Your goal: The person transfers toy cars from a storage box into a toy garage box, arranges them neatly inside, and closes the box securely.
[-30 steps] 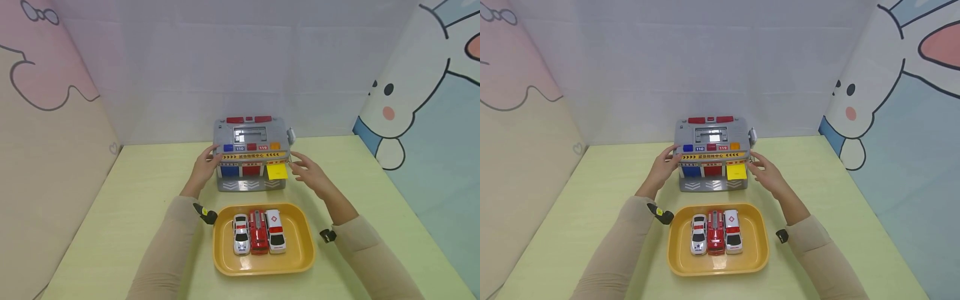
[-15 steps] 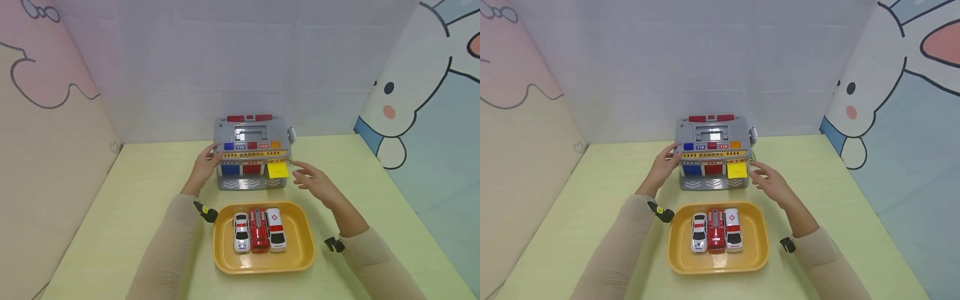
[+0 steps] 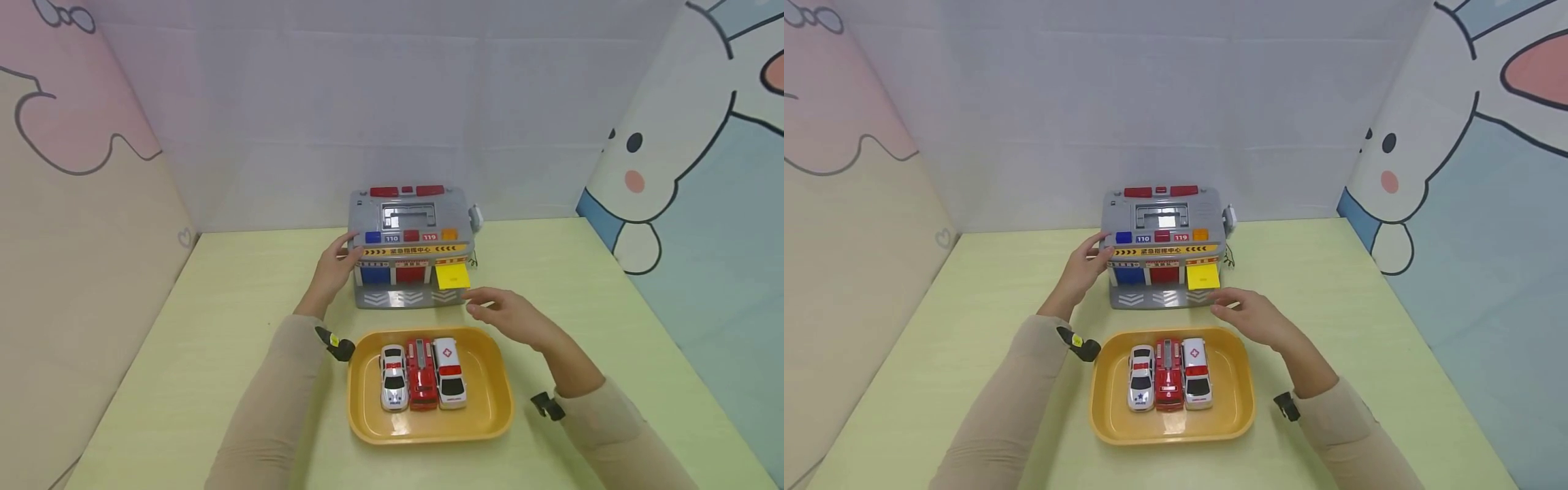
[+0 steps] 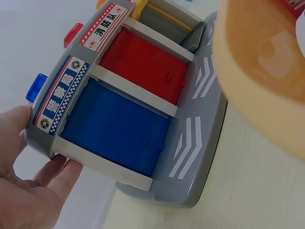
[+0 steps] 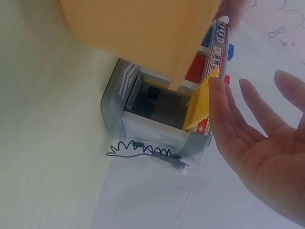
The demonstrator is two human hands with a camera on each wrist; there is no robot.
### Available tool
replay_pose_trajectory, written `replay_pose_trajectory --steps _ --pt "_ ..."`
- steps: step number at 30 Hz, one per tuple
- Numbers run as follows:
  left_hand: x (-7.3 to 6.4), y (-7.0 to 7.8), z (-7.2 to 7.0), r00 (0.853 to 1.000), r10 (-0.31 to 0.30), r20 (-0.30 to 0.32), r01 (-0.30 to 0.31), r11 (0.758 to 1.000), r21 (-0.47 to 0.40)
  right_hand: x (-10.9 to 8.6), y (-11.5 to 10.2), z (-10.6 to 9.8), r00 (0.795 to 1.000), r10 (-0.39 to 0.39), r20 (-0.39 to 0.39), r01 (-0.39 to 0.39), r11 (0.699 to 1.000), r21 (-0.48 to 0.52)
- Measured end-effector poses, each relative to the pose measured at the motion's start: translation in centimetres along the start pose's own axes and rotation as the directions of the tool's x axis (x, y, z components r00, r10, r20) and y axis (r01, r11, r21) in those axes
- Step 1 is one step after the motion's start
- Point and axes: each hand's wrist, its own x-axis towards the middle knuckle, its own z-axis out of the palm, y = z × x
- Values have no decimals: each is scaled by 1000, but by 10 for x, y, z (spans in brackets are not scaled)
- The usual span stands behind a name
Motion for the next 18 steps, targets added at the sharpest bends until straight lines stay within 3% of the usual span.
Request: replay_pose_trajectory --steps 18 --pt "-2 0 -1 1000 2 10 -2 1000 -31 -11 -5 26 994 30 109 -20 995 -94"
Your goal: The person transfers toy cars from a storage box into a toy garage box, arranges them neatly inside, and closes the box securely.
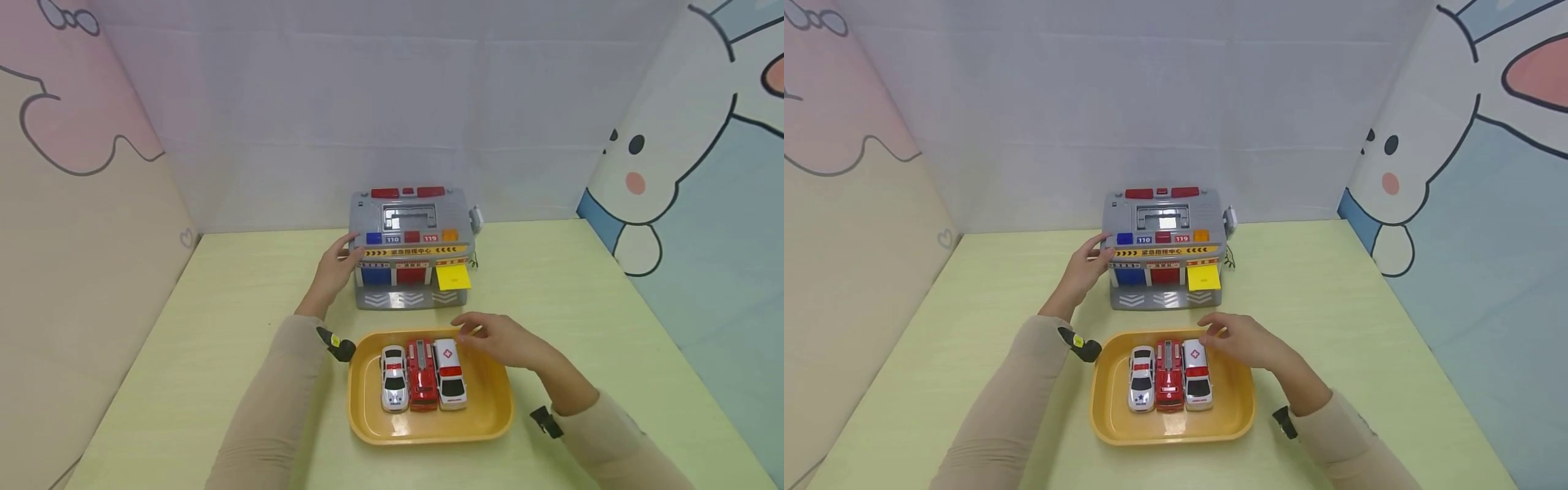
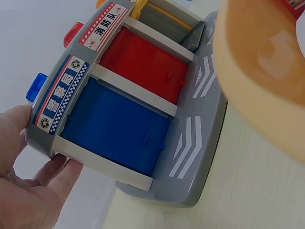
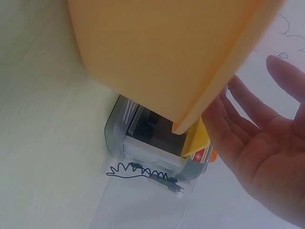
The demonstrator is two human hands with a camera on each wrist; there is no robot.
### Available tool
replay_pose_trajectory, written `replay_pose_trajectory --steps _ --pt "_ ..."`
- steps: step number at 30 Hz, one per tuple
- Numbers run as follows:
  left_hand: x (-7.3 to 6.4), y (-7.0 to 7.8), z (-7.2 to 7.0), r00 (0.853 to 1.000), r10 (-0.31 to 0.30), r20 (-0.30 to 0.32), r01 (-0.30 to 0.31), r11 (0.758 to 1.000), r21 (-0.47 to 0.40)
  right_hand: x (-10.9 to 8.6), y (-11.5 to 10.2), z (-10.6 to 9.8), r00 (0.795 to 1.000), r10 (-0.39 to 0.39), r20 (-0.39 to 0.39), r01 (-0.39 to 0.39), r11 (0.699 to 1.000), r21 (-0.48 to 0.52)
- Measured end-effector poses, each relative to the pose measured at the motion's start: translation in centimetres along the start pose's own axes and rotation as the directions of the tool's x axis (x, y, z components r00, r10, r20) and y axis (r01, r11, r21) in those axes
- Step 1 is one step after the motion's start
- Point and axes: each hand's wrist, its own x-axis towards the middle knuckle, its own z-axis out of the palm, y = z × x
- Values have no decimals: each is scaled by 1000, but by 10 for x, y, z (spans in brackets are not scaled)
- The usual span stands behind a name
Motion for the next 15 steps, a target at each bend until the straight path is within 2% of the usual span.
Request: replay_pose_trajectory --steps 9,15 --pt "1 -1 0 1000 -12 -6 12 1000 9 0 2 11 1000 -4 18 4 1000 -25" --pt "1 -2 1 1000 -10 -4 10 1000 3 1 3 18 997 67 35 -66 997 -30"
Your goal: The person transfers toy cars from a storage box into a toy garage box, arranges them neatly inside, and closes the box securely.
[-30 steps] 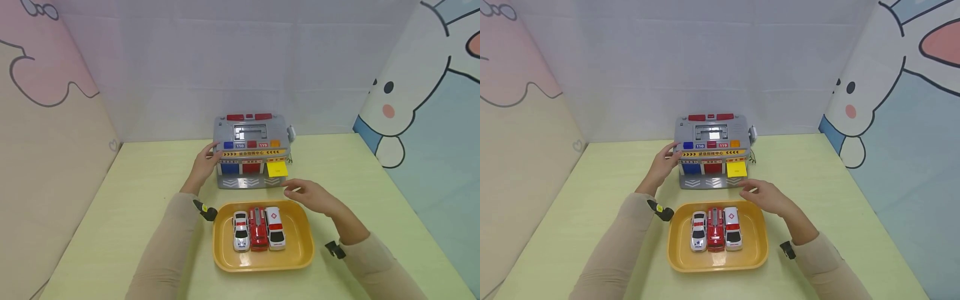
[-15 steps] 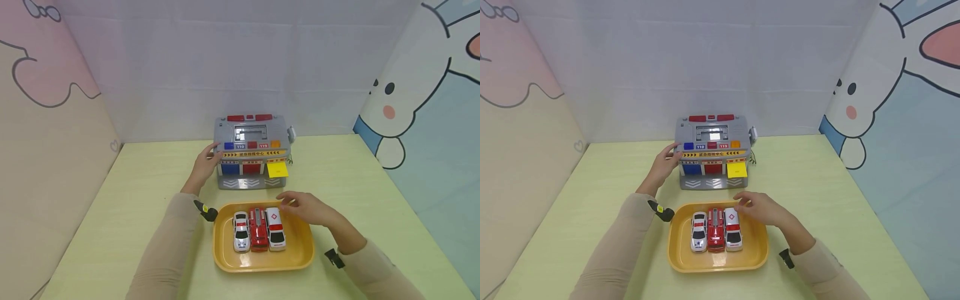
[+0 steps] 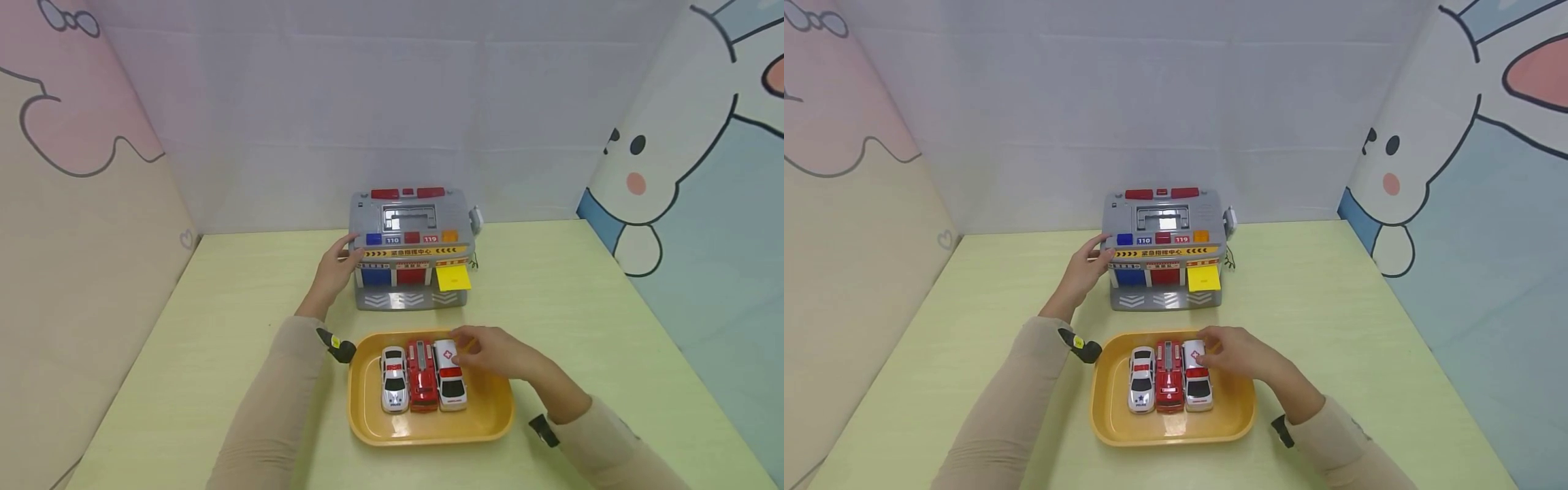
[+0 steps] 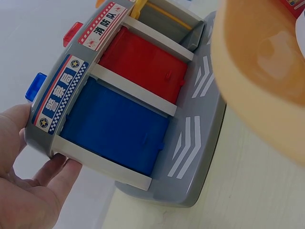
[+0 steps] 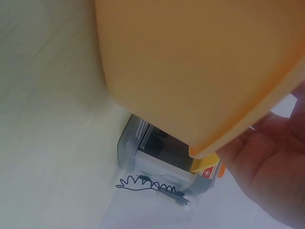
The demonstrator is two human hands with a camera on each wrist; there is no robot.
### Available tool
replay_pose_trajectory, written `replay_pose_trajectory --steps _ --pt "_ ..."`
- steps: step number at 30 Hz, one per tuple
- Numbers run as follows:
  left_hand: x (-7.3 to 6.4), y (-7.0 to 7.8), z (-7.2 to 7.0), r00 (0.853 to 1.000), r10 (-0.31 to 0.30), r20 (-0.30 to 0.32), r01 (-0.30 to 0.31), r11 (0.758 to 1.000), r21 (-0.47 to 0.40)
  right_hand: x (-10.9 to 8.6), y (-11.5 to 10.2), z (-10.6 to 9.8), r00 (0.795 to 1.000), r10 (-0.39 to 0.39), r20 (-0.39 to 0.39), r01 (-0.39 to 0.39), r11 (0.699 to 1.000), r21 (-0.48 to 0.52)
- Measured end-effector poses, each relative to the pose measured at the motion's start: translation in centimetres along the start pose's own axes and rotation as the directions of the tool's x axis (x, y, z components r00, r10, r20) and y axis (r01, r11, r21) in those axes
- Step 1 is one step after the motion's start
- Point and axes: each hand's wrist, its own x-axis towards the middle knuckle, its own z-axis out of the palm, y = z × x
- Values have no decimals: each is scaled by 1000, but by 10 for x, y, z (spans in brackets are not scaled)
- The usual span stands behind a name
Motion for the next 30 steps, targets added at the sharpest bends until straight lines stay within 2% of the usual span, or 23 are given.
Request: replay_pose_trajectory --steps 7,22,30 --pt "0 -1 1 1000 1 -5 -1 1000 0 4 0 8 998 57 22 -57 998 -17" --pt "-1 0 2 1000 -3 -20 3 1000 20 11 -2 18 997 75 16 -74 996 -55" --pt "0 -1 1 1000 0 -21 0 1000 24 10 -3 23 999 40 -7 -40 996 -77"
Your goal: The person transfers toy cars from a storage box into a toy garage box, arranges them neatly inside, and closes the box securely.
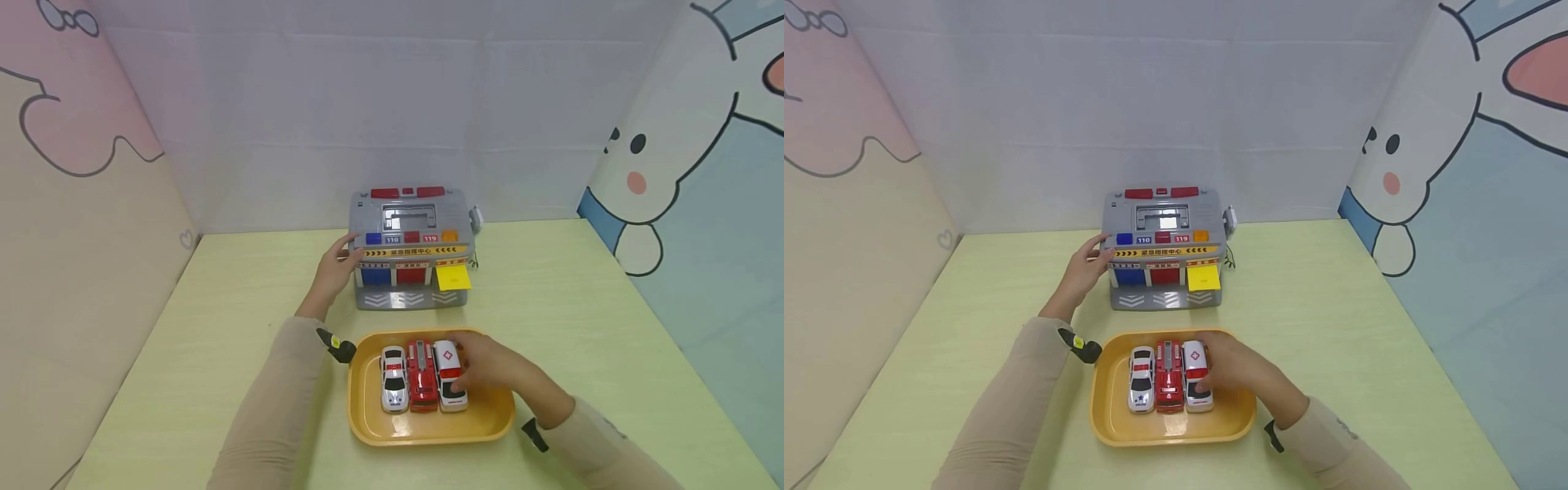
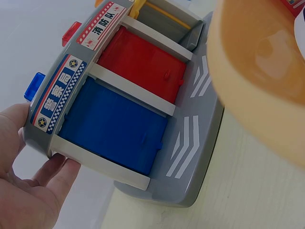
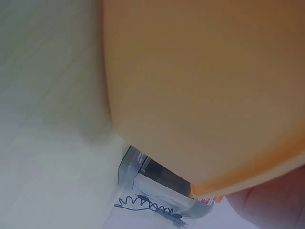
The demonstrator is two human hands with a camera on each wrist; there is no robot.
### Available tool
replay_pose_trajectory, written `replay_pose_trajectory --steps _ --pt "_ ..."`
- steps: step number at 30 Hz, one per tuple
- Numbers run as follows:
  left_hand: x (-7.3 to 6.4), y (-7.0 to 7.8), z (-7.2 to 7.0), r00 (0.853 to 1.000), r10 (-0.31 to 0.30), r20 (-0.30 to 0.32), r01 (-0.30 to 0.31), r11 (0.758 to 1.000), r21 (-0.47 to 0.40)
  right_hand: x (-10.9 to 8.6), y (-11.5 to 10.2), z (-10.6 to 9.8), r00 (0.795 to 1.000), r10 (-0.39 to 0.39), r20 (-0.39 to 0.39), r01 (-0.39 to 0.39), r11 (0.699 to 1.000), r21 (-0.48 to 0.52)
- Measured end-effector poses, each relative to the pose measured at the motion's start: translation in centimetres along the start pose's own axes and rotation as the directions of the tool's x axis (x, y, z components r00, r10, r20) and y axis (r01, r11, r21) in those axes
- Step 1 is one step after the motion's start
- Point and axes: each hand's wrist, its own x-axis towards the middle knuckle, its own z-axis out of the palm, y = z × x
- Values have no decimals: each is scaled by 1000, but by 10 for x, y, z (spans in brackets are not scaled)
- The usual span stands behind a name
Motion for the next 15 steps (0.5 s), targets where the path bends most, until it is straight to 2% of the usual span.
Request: replay_pose_trajectory --steps 8,15 --pt "0 0 -1 1000 6 7 -6 1000 -8 0 3 5 999 -35 -5 35 998 -49" --pt "0 1 0 1000 -2 2 2 1000 -4 -3 2 6 1000 -9 15 9 999 -46"
